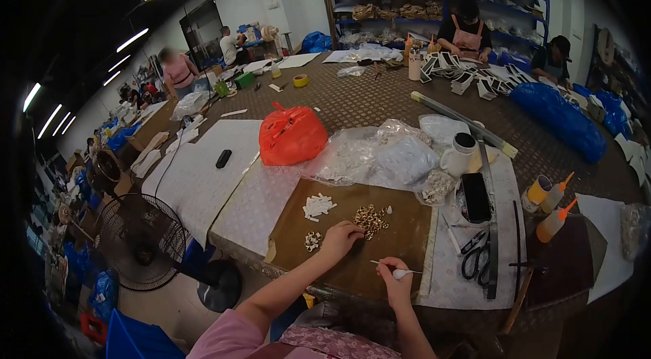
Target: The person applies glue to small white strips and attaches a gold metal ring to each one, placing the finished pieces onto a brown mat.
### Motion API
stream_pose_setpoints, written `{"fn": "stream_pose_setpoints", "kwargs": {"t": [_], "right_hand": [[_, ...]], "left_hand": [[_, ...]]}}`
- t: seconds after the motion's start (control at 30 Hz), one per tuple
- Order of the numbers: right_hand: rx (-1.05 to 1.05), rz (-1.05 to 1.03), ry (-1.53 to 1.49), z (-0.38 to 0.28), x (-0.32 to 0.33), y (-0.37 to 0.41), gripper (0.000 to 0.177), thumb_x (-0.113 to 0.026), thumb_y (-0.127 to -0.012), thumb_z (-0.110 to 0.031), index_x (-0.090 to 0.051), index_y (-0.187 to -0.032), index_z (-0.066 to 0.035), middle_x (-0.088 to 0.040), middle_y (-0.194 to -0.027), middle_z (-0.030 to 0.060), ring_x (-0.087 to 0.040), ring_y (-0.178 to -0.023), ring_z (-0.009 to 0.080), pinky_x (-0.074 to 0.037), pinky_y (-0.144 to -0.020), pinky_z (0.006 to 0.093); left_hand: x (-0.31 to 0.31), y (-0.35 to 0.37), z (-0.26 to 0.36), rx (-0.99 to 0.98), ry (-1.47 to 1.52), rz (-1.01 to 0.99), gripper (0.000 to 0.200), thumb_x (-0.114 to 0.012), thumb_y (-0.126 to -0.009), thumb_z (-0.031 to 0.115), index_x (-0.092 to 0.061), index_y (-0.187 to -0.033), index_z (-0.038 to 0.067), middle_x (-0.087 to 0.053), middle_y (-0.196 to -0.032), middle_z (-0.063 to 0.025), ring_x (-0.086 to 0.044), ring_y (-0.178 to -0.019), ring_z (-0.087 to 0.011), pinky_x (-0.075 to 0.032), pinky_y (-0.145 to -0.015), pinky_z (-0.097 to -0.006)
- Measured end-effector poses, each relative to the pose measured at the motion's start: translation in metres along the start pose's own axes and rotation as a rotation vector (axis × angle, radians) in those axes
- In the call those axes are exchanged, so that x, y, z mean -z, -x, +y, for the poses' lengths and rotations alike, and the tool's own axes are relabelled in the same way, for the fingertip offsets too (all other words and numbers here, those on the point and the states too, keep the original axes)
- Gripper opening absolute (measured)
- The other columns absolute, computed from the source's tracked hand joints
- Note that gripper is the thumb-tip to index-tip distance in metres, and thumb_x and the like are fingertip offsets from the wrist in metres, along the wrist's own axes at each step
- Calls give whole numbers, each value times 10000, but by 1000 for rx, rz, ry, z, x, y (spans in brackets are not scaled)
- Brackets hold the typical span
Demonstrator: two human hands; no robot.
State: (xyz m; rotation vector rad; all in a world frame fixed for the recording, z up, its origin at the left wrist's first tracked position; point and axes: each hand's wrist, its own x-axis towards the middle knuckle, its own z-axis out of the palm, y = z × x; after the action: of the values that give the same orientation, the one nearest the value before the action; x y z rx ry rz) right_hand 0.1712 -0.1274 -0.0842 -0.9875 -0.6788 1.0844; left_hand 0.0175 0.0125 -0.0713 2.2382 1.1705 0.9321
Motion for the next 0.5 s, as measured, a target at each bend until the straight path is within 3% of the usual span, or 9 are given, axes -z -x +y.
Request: {"fn": "stream_pose_setpoints", "kwargs": {"t": [0.07,0.17,0.27,0.5], "right_hand": [[-8,6,-16,-1,0,-1,102,-614,-844,-34,-579,-932,5,-600,-806,59,-578,-708,122,-472,-632,245],[-31,4,-49,4,6,-3,120,-616,-848,-46,-580,-949,7,-603,-817,59,-584,-730,124,-477,-658,240],[-43,-6,-90,9,11,-5,130,-617,-852,-60,-583,-960,4,-606,-826,56,-587,-728,123,-481,-669,236],[-77,52,-129,4,7,-4,133,-619,-856,-69,-588,-969,-6,-604,-829,46,-582,-719,110,-478,-659,227]], "left_hand": [[7,5,18,127,127,13,172,-672,-781,110,-676,-941,48,-653,-910,-97,-639,-786,-228,-500,-708,-310],[1,16,23,321,675,-151,182,-651,-832,99,-658,-992,13,-655,-928,-57,-623,-767,-132,-495,-694,-253],[2,29,38,445,1080,-232,215,-622,-873,114,-626,-1052,-6,-636,-902,-35,-603,-775,-104,-493,-710,-234],[9,40,52,665,1214,-319,260,-604,-878,96,-597,-1117,-5,-643,-943,-70,-634,-875,-149,-510,-772,-250]]}}
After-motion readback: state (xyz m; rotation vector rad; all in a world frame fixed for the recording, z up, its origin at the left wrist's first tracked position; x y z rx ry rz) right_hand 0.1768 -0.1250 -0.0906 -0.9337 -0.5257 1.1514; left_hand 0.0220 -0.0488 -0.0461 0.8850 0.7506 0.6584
